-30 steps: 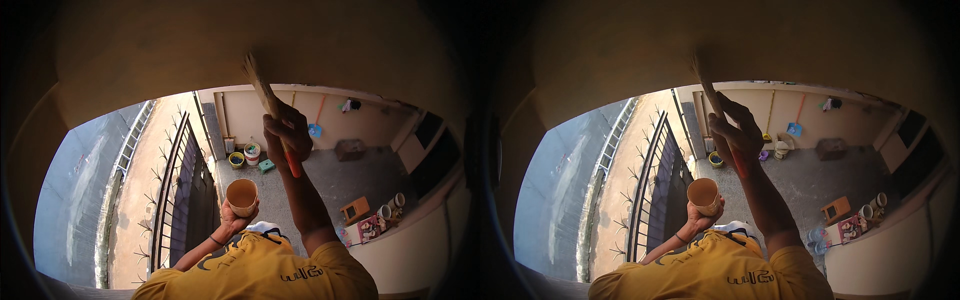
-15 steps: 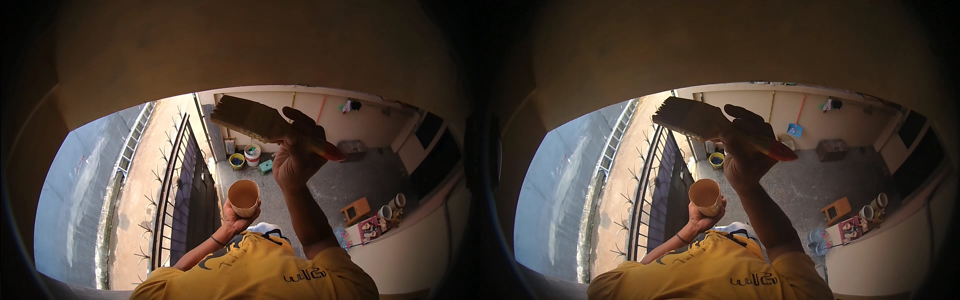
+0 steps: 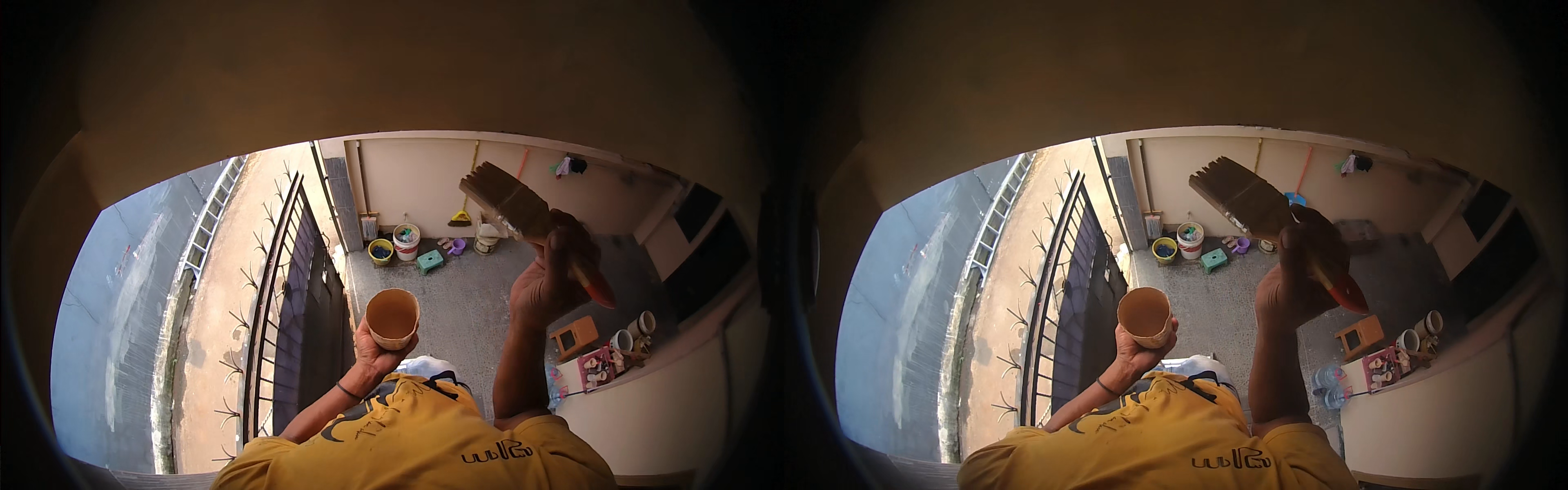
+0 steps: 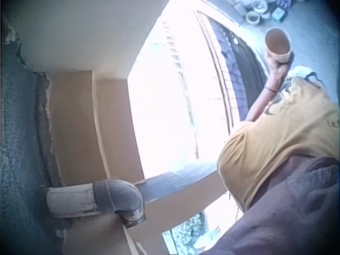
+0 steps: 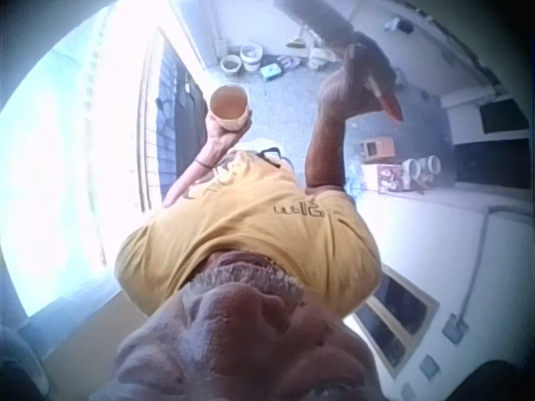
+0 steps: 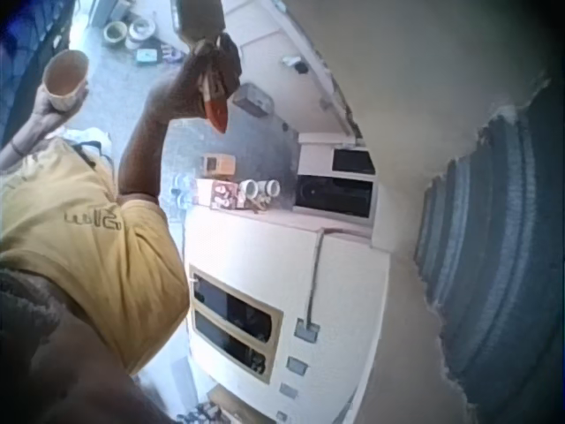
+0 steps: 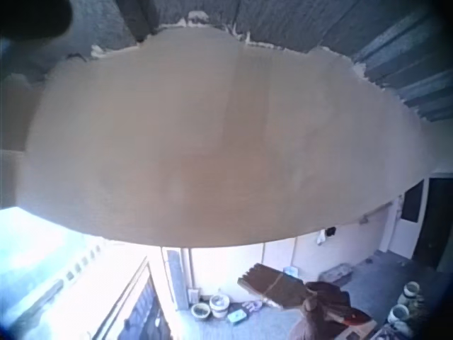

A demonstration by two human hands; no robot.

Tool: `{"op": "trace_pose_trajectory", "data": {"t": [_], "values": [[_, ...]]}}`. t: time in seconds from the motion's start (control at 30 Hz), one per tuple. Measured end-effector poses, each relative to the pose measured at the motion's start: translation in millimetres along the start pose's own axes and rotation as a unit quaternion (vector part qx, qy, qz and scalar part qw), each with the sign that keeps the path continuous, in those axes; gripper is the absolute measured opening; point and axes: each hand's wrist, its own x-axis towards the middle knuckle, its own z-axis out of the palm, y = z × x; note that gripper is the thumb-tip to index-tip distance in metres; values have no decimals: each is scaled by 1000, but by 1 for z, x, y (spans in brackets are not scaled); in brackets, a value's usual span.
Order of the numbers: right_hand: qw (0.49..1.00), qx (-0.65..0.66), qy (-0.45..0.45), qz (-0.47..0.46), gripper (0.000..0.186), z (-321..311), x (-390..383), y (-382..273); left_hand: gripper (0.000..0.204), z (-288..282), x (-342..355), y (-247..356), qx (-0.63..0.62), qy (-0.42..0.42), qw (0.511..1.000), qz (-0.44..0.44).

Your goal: The person paints a ceiling using a paintbrush and a small container of paint. They repeatedly dip the brush into the container and apply paint to the ceiling surface in long strokes, covering a large area.

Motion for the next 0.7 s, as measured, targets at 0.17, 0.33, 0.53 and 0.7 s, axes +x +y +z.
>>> {"op": "trace_pose_trajectory", "data": {"t": [0.17,0.33,0.53,0.7], "values": [[977,-58,-167,121,28,-25,-16,-50,49,4,0,-1,-16,-24,999,-19],[943,-94,-263,181,29,-13,-29,-65,49,49,-4,-13,20,21,1000,9],[922,-123,-315,187,26,-9,-48,-44,51,46,5,-14,19,10,1000,5],[906,-157,-347,183,21,-5,-61,-36,50,45,5,-14,26,24,999,24]]}}
